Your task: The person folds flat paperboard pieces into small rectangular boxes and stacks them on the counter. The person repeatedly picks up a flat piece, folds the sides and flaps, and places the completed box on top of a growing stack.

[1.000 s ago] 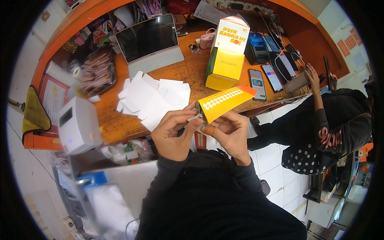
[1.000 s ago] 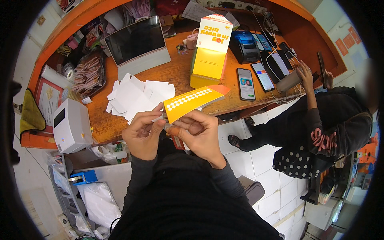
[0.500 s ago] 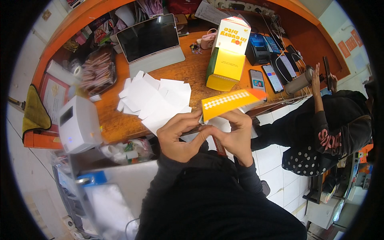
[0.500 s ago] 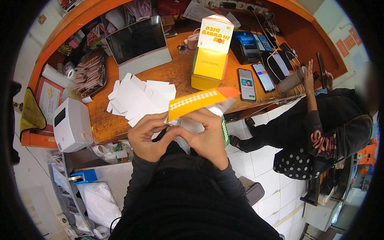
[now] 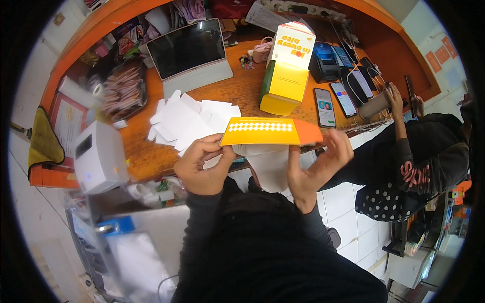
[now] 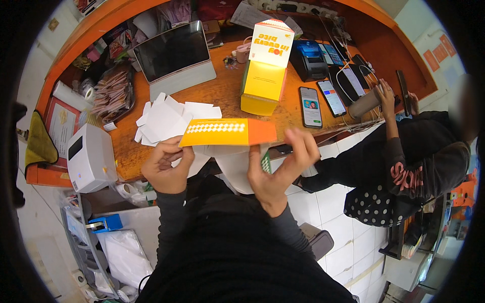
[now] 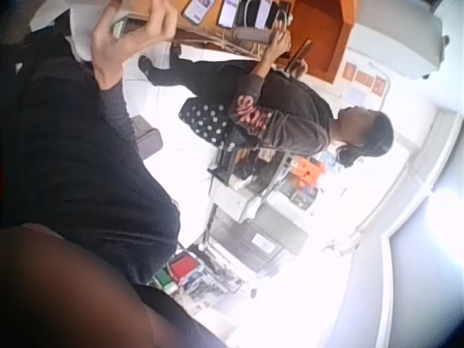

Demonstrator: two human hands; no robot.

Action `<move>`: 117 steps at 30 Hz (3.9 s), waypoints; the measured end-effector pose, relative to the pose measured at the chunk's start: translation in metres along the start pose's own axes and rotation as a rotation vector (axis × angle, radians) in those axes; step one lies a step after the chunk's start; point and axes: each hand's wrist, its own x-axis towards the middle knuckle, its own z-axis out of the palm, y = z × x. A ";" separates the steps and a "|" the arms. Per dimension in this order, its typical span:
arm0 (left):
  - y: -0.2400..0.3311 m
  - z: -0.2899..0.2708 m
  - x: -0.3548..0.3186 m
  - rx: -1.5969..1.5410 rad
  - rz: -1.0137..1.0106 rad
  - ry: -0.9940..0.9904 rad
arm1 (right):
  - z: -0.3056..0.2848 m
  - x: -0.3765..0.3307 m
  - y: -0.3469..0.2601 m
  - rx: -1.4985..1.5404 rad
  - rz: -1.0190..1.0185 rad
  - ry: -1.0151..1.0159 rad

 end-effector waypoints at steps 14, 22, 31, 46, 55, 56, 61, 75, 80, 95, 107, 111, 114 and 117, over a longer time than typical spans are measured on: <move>0.021 0.013 -0.008 -0.360 -0.323 -0.229 | -0.001 0.008 -0.008 0.113 -0.318 -0.335; 0.026 -0.001 -0.001 0.383 0.445 -0.068 | 0.004 0.012 -0.010 0.315 0.059 -0.359; 0.019 -0.003 0.001 0.110 0.141 -0.246 | -0.001 0.015 -0.023 0.558 0.329 -0.530; -0.004 -0.009 -0.003 -0.503 -0.089 -0.254 | 0.002 0.001 -0.036 0.481 0.045 -0.525; 0.003 -0.002 -0.001 -0.566 -0.158 -0.166 | 0.000 -0.003 -0.050 0.254 -0.064 -0.725; 0.003 -0.004 -0.001 -0.368 -0.123 -0.190 | 0.003 -0.006 -0.049 0.311 0.004 -0.706; 0.003 -0.002 -0.008 -0.008 0.159 -0.312 | 0.014 -0.019 -0.018 1.010 0.859 -0.507; 0.001 -0.007 -0.005 -0.015 0.061 -0.514 | 0.011 0.076 0.044 -0.052 -0.073 -0.366; -0.009 0.000 -0.018 -0.037 0.050 -0.650 | 0.052 0.092 0.089 -0.442 -0.325 -0.837; -0.036 -0.070 -0.089 0.384 -0.101 0.294 | 0.120 0.100 0.224 -0.189 -0.155 -1.101; 0.031 -0.192 -0.364 0.934 -2.007 0.814 | 0.119 0.090 0.206 -0.160 -0.103 -0.979; 0.030 -0.205 -0.389 0.868 -1.830 0.930 | 0.119 0.090 0.205 -0.160 -0.077 -0.983; 0.023 -0.198 -0.388 1.023 -1.647 1.039 | 0.118 0.091 0.205 -0.176 -0.056 -0.993; 0.006 -0.195 -0.376 1.256 -1.311 1.097 | 0.117 0.091 0.205 -0.164 -0.053 -1.010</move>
